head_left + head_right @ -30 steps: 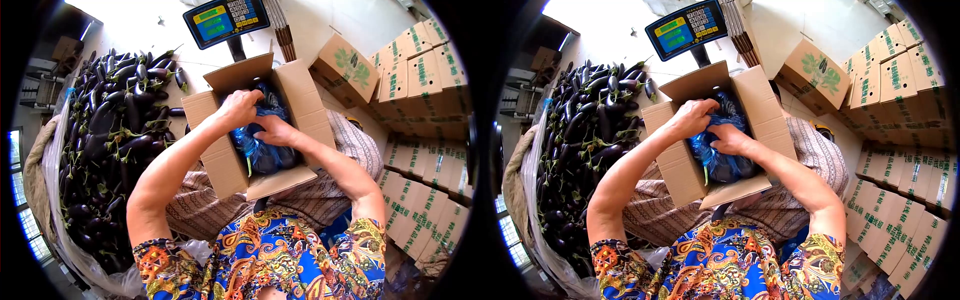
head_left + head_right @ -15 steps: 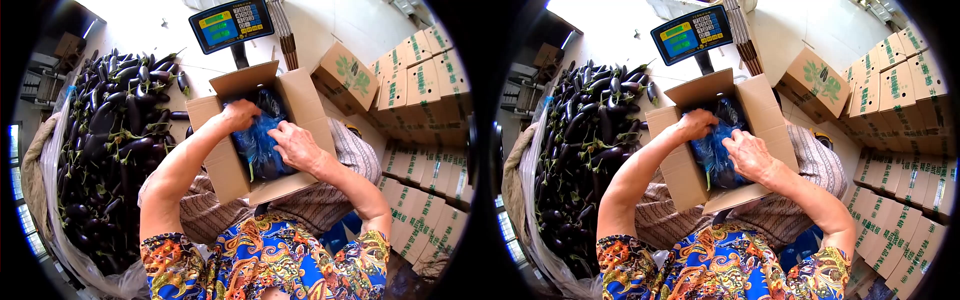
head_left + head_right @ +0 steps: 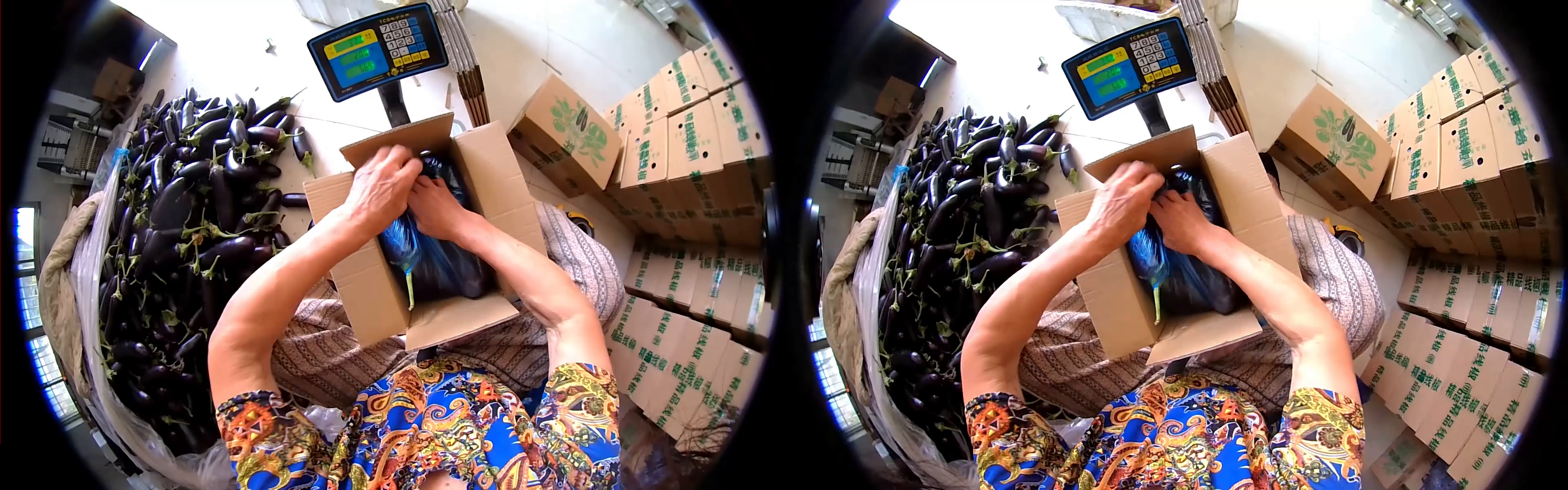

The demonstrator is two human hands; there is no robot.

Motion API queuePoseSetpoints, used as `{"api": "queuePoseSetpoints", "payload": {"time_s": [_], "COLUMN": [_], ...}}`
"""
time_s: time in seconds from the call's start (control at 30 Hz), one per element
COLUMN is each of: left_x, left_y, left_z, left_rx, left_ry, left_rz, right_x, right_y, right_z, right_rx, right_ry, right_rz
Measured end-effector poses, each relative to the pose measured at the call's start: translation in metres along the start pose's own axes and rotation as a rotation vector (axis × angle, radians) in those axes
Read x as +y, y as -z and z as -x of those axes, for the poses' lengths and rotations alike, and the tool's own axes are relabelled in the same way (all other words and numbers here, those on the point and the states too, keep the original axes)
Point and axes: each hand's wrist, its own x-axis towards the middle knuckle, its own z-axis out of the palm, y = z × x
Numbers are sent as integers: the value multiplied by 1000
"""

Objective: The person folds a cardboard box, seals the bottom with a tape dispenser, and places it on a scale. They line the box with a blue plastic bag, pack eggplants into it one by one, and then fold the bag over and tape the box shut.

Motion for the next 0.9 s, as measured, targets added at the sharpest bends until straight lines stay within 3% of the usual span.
{"api": "queuePoseSetpoints", "payload": {"time_s": [0.1, 0.13, 0.2, 0.27, 0.33, 0.47, 0.57, 0.63, 0.67, 0.7, 0.73, 0.8, 0.83, 0.87, 0.9], "left_x": [13, 13, -4, -16, -25, -23, -16, -9, -4, -2, -1, -7, -8, -8, -7], "left_y": [53, 66, 64, 58, 49, 54, 56, 57, 58, 48, 35, 4, 3, 2, 2], "left_z": [-21, -23, -20, -12, -3, -3, 2, 11, 15, 23, 34, 61, 61, 60, 60], "left_rx": [274, 290, 236, 70, -102, -161, -226, -244, -346, -374, -399, -265, -317, -365, -360], "left_ry": [-99, -58, 94, 222, 245, 239, 196, 161, 203, 153, 103, 28, 29, 33, 25], "left_rz": [-146, -191, -116, -5, 105, 147, 156, 189, 212, 204, 194, 45, 10, -27, -49], "right_x": [1, 6, 16, 17, -5, -12, 3, -1, -3, 6, 3, -21, -22, -16, -19], "right_y": [5, 10, 23, 38, 62, 46, 4, 1, -2, -25, -9, 40, 56, 42, 55], "right_z": [-27, -33, -36, -26, -12, 20, 18, 10, 9, 12, 9, 41, 51, 76, 89], "right_rx": [-135, -52, 101, 161, 409, 35, 39, 28, 16, 311, 393, -120, -272, 14, 31], "right_ry": [-249, -246, -233, -175, -150, 54, 52, -68, -126, -30, 49, -243, -232, -109, -83], "right_rz": [-243, -287, -366, -114, 55, 22, 174, 44, -22, -11, -31, 40, -34, 61, 106]}}
